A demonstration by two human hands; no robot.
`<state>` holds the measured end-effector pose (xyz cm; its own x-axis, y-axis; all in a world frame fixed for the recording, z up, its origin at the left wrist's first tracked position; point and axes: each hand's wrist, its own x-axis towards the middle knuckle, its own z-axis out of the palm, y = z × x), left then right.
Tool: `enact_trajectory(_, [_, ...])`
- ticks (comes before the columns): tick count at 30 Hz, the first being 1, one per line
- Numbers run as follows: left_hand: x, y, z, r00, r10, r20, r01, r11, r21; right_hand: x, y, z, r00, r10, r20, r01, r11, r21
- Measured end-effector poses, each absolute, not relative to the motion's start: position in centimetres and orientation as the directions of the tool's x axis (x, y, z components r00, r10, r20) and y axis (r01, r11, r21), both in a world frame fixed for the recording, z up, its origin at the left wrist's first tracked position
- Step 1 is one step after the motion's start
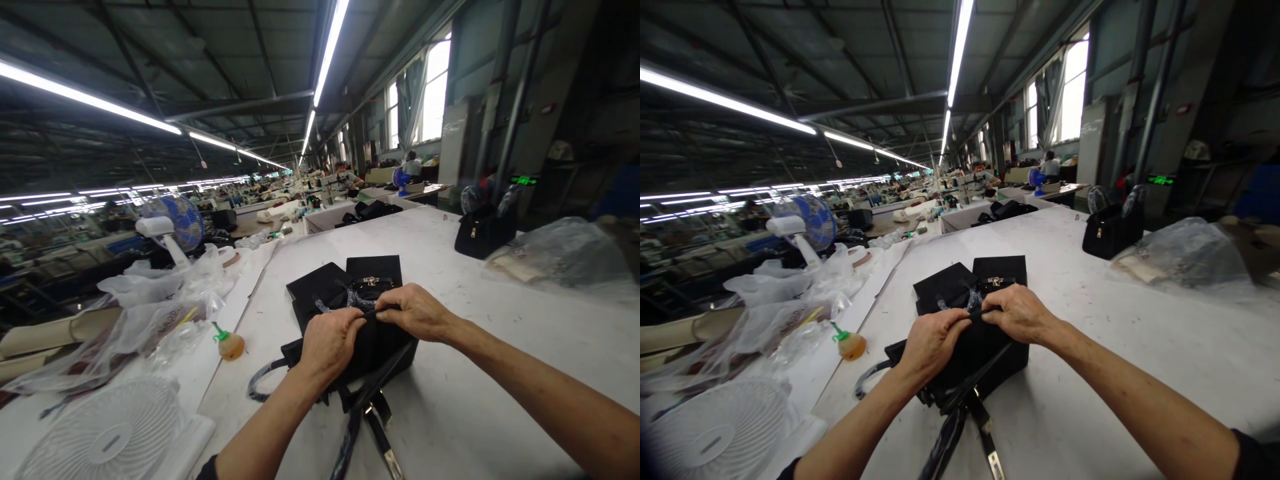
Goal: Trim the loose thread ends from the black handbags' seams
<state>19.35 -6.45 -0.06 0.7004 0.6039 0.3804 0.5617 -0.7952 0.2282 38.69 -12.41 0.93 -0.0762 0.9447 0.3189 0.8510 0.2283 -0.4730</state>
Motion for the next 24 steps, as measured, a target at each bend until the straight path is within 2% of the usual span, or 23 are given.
enact_trajectory(4, [19.5,-6.5,0.1,0.698,0.621,0.357,0.58,-0.782,0.227,38.4,-12.3,1.4,-0.142,0.94,0.309,0.874,0.266,-0.407])
enact_trajectory(9, [19.5,-6.6,0.4,0.704,0.615,0.356,0.569,-0.788,0.236,37.9,-11.7,1.7,-0.19,0.933,0.305,0.949,0.254,-0.186])
enact_trajectory(12, [18.8,-6.6,0.9,0.726,0.602,0.333,0.566,-0.798,0.208,38.0,-11.7,1.7,-0.197,0.935,0.295,0.948,0.259,-0.186])
enact_trajectory(16, [17.4,-6.7,1.7,0.773,0.588,0.238,0.602,-0.799,0.02,38.0,-12.3,1.9,-0.181,0.938,0.295,0.948,0.247,-0.203])
enact_trajectory(18, [17.1,-6.9,1.9,0.777,0.6,0.189,0.616,-0.787,-0.036,37.6,-12.5,2.0,-0.217,0.936,0.277,0.943,0.274,-0.187])
enact_trajectory(21, [17.3,-7.5,2.4,0.779,0.609,0.149,0.619,-0.784,-0.036,37.0,-12.7,2.1,-0.313,0.914,0.259,0.93,0.35,-0.11])
enact_trajectory(24, [16.6,-8.1,4.1,0.788,0.591,0.171,0.594,-0.803,0.036,37.2,-13.1,2.5,-0.342,0.898,0.277,0.923,0.376,-0.082])
